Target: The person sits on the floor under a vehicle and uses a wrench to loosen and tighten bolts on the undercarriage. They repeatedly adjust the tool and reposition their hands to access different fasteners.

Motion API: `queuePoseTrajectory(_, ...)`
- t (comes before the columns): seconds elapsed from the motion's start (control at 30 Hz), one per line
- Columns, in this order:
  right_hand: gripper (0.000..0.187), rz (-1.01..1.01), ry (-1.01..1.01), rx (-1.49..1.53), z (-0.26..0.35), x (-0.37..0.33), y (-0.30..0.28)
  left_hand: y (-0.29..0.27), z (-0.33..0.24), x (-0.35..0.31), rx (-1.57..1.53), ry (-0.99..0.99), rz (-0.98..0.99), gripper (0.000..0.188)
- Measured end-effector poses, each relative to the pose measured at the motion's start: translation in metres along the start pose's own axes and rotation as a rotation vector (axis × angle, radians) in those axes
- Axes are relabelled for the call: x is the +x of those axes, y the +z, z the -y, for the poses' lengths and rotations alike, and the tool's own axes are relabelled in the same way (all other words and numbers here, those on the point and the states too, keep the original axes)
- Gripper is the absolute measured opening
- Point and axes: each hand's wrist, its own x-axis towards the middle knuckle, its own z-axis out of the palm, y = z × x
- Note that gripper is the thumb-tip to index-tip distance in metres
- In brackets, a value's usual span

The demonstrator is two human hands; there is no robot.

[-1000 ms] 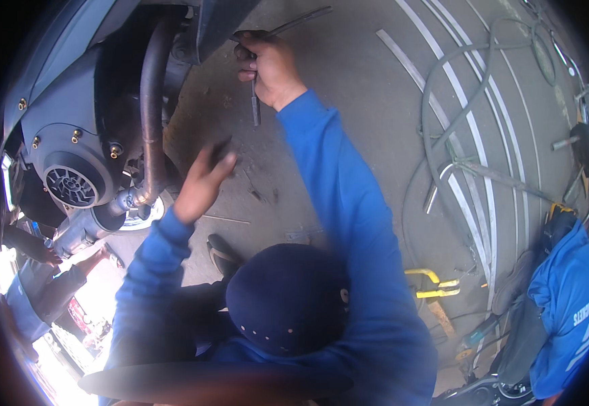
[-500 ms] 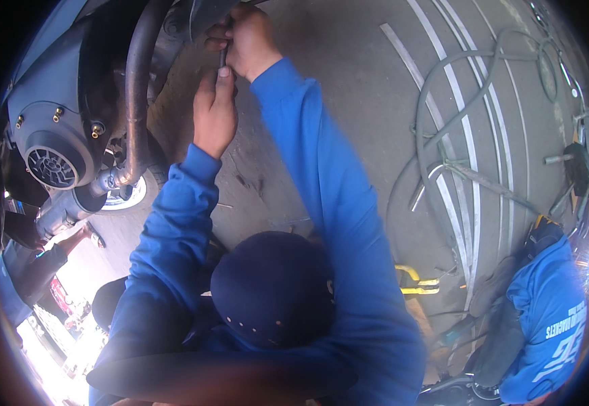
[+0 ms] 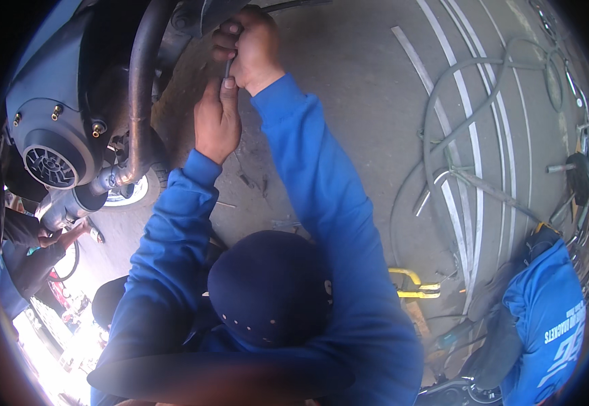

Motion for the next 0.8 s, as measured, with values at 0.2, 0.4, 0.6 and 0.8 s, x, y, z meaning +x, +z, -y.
queuePoseTrajectory(0.2,0.020,0.010,0.027,-0.056,0.004,0.000,-0.001,-0.008,-0.009,-0.001,-0.217,-0.046,0.002,0.041)
queuePoseTrajectory(0.4,0.017,0.054,0.138,0.060,0.012,-0.002,0.000,-0.010,-0.023,-0.001,-0.282,-0.114,0.032,0.039)
queuePoseTrajectory(0.6,0.008,-0.096,-0.178,-0.115,-0.007,-0.008,0.013,-0.012,-0.005,0.008,-0.493,-0.351,0.097,0.038)
queuePoseTrajectory(0.8,0.010,-0.113,-0.093,-0.098,-0.004,-0.002,0.004,0.004,-0.002,0.006,-0.410,-0.180,-0.048,0.039)
